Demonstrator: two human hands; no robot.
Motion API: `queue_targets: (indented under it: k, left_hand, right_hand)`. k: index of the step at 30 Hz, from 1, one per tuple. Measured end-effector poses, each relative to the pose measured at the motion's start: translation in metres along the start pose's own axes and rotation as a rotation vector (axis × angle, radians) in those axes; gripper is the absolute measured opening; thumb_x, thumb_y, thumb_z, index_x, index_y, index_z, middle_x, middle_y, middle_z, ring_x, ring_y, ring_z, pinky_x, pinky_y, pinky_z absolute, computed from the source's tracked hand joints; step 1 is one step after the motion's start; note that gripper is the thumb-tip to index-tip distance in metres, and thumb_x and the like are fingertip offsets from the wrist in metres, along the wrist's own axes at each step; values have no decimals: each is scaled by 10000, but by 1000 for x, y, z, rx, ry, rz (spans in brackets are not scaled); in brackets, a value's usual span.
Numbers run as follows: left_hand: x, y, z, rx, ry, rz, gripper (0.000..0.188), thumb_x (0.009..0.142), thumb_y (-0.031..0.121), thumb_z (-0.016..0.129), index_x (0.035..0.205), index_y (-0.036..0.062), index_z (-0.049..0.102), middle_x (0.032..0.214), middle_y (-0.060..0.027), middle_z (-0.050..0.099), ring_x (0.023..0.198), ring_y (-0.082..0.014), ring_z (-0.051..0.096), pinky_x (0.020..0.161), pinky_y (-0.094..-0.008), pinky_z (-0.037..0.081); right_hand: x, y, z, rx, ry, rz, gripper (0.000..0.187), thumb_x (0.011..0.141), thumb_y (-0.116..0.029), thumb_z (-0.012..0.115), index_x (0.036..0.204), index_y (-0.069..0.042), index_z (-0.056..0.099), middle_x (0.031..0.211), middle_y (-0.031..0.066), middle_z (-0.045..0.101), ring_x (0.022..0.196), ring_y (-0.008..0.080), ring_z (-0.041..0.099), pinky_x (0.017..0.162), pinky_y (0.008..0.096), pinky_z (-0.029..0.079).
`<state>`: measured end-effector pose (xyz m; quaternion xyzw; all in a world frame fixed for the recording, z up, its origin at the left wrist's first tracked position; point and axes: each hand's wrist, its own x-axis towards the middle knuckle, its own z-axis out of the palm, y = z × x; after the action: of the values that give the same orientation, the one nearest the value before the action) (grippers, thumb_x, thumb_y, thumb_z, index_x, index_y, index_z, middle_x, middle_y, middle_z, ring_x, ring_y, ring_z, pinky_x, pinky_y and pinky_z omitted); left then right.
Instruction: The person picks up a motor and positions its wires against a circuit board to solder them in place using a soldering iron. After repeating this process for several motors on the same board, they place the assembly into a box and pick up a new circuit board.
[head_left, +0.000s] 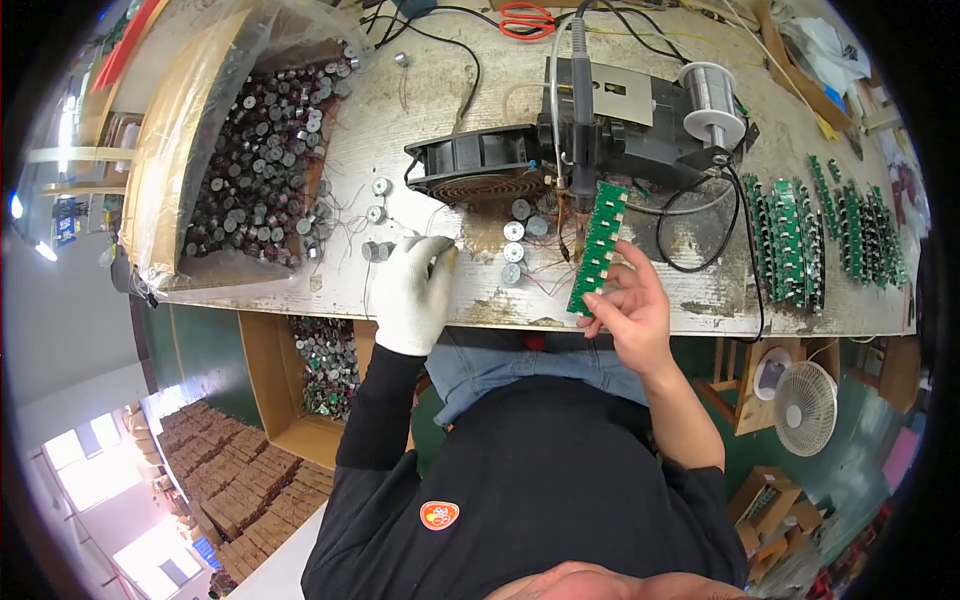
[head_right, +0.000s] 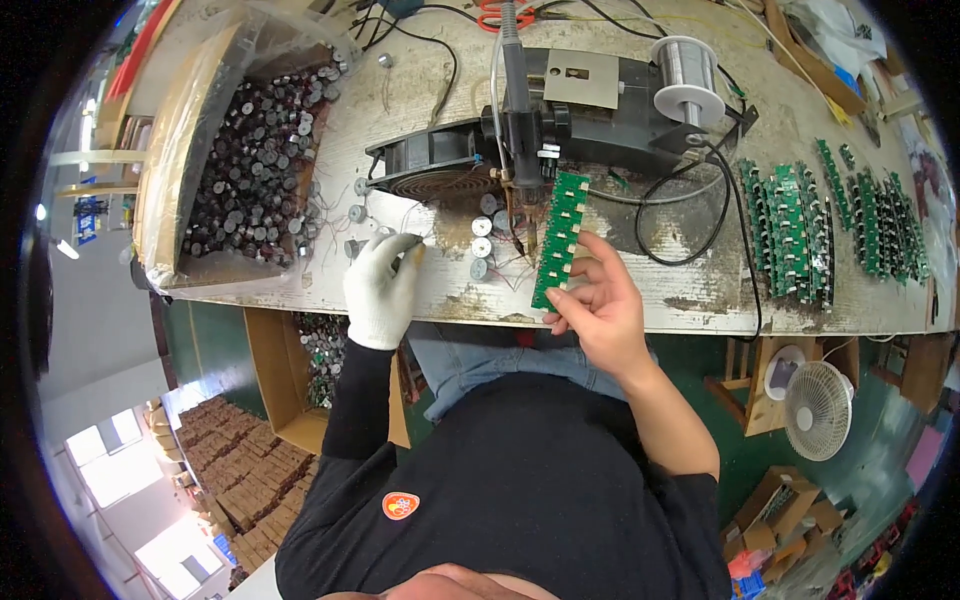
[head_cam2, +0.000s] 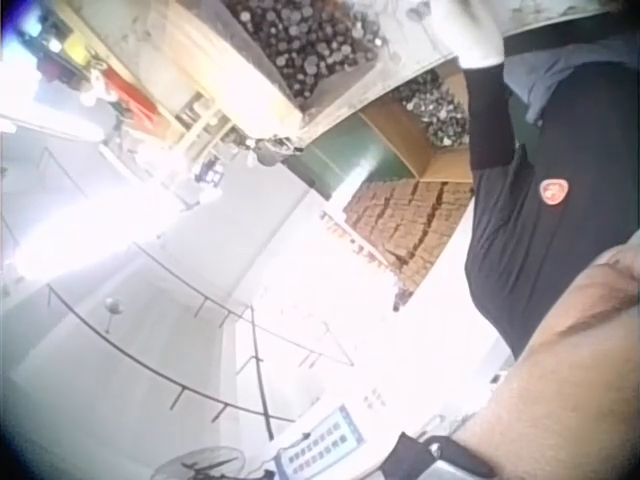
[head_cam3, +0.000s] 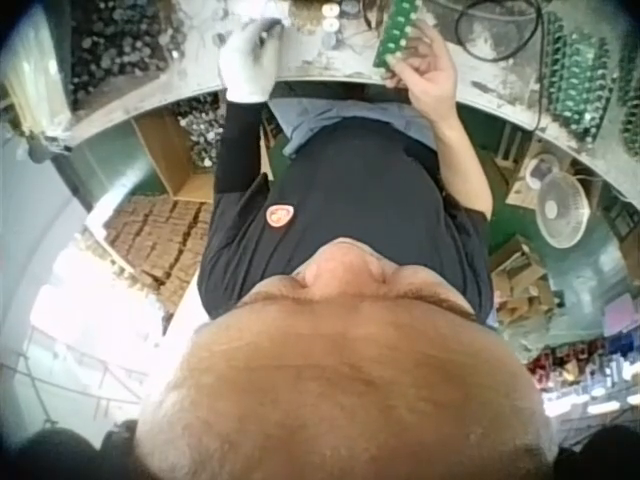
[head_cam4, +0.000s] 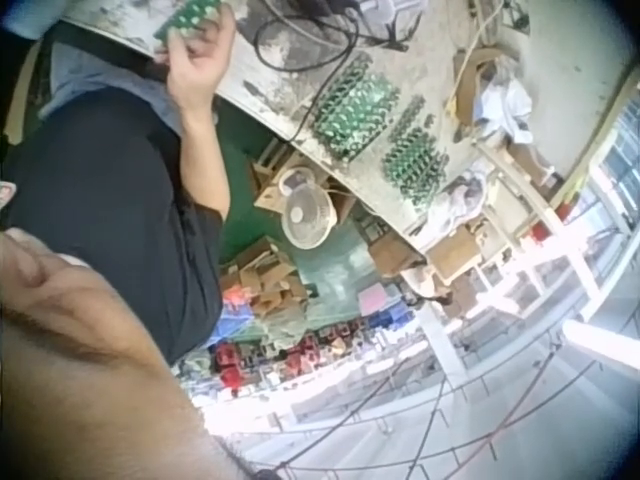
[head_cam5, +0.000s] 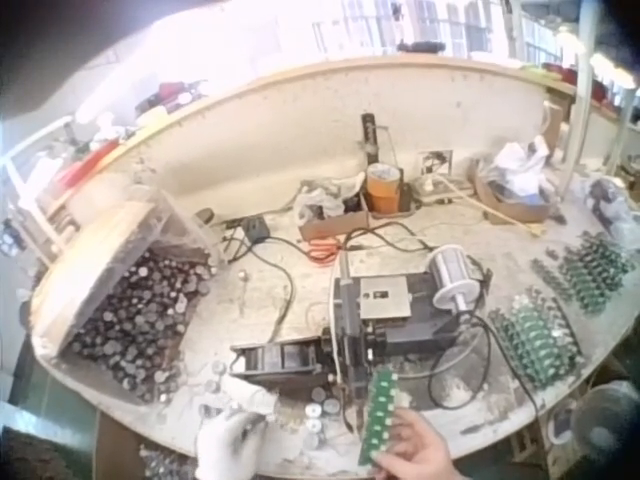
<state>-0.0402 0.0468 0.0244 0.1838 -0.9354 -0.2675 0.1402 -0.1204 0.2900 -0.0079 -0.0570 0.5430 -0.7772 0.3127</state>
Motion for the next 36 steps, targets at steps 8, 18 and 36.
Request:
queue_targets:
  k: [8,18,36]
  left_hand:
    - [-37,45,20,-873,-227,-461,223,904,127,610,1015,-67,601,822,-45,618,718,-80,558,643,-220,451]
    - [-31,59,49,-893,-317,-430,199,904,147,599,936,-49,621,805,-49,621,737,-81,556,656,-238,451]
    - [-23,61,54,-1249,-332,-690,169,900,121,575,931,-44,596,847,-102,653,740,-131,632,683,-257,514]
  right_hand:
    - [2,0,1,34,12,41,643,838,90,582,1393,-30,279,1021,140,545,670,161,625,533,244,521]
    - [8,-2,2,56,-9,2,604,831,99,566,1366,4,302,1089,164,562,701,204,658,508,251,532]
    - [10,-3,7,136,13,-56,461,828,109,553,1252,20,397,1092,149,562,690,193,658,541,252,553]
